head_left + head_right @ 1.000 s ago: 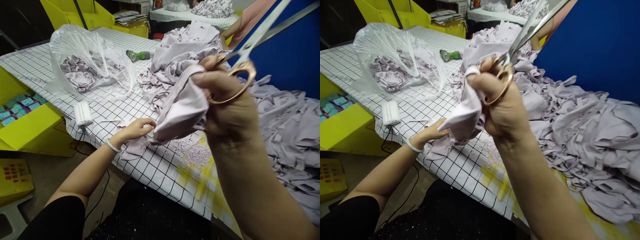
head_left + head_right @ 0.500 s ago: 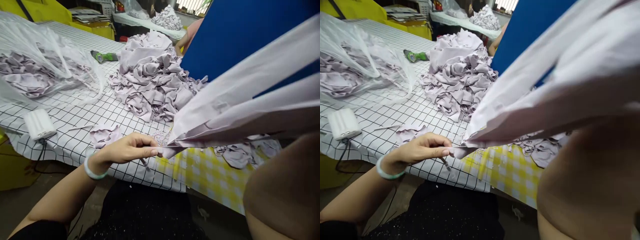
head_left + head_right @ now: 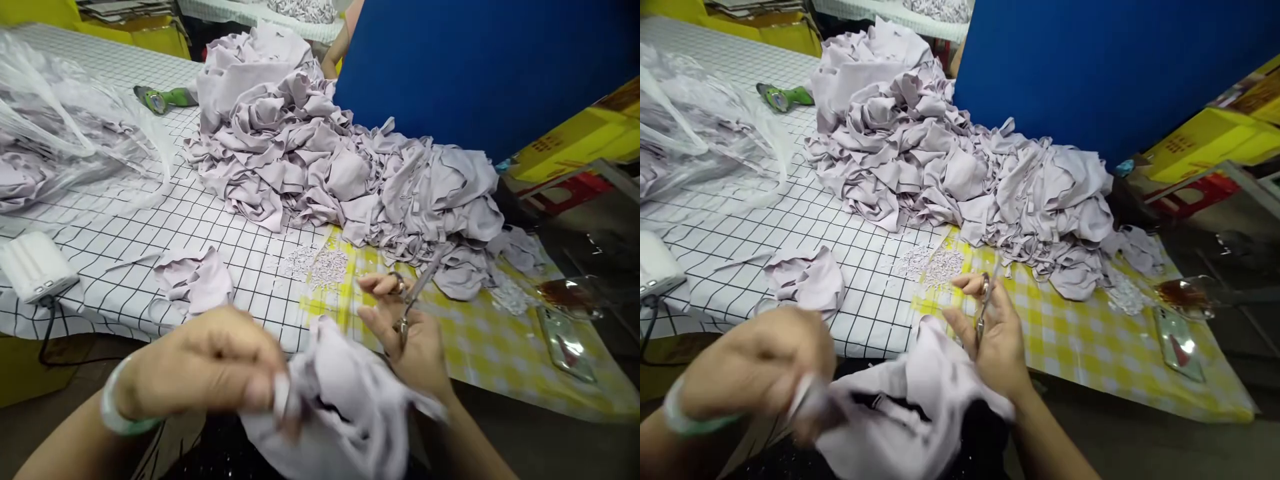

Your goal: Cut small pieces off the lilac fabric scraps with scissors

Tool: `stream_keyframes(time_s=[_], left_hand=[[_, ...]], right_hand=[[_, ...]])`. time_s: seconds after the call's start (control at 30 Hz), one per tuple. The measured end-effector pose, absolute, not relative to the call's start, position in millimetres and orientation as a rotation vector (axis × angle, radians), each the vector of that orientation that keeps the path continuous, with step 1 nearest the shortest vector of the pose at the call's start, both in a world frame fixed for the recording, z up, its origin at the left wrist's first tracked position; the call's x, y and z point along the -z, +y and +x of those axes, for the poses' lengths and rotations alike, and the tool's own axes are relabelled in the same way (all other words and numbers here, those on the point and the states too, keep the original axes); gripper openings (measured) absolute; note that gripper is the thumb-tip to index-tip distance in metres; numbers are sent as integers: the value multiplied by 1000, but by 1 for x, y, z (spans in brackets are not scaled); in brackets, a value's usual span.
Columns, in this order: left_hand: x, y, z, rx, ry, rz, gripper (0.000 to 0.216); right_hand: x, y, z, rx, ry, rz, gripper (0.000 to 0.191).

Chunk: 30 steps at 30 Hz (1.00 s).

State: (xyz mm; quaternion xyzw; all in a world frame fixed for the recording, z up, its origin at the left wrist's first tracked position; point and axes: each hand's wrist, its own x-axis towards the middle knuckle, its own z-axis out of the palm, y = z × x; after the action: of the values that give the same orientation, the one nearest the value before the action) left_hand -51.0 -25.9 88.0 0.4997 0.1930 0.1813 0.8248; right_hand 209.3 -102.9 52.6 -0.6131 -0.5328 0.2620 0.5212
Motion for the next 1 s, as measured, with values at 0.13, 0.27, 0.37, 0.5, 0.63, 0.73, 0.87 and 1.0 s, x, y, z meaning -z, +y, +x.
stream_keyframes(time_s=[0.13,0.27,0.37,0.5,0.63,0.73,0.87,1.0], left_hand=[[-72,-5,-9,-477,476,837,27],[-61,-3,-4,-493,541,846,26],[-58,-4,-7,-550,619,1003,26],[-46,-4,4,-703,683,1240,22],[-23,-4,21,-868,805,1242,26],[-10,-3,29,-978,895,1377,24],[-1,0,38,-988,914,1441,23],[5,1,45,-958,908,1434,28]], right_hand=[[-17,-93,173,-1128,-1032,-1078,49],[-5,-79,151,-1342,-876,-1159,27],[2,-69,142,-1449,-740,-1115,32],[14,-64,130,-1578,-656,-1056,39],[12,-63,148,-1495,-983,-1239,35],[1,-59,181,-1061,-1347,-1548,32],[-7,-50,212,-642,-1723,-1741,42],[-4,-44,220,-587,-1821,-1761,50]])
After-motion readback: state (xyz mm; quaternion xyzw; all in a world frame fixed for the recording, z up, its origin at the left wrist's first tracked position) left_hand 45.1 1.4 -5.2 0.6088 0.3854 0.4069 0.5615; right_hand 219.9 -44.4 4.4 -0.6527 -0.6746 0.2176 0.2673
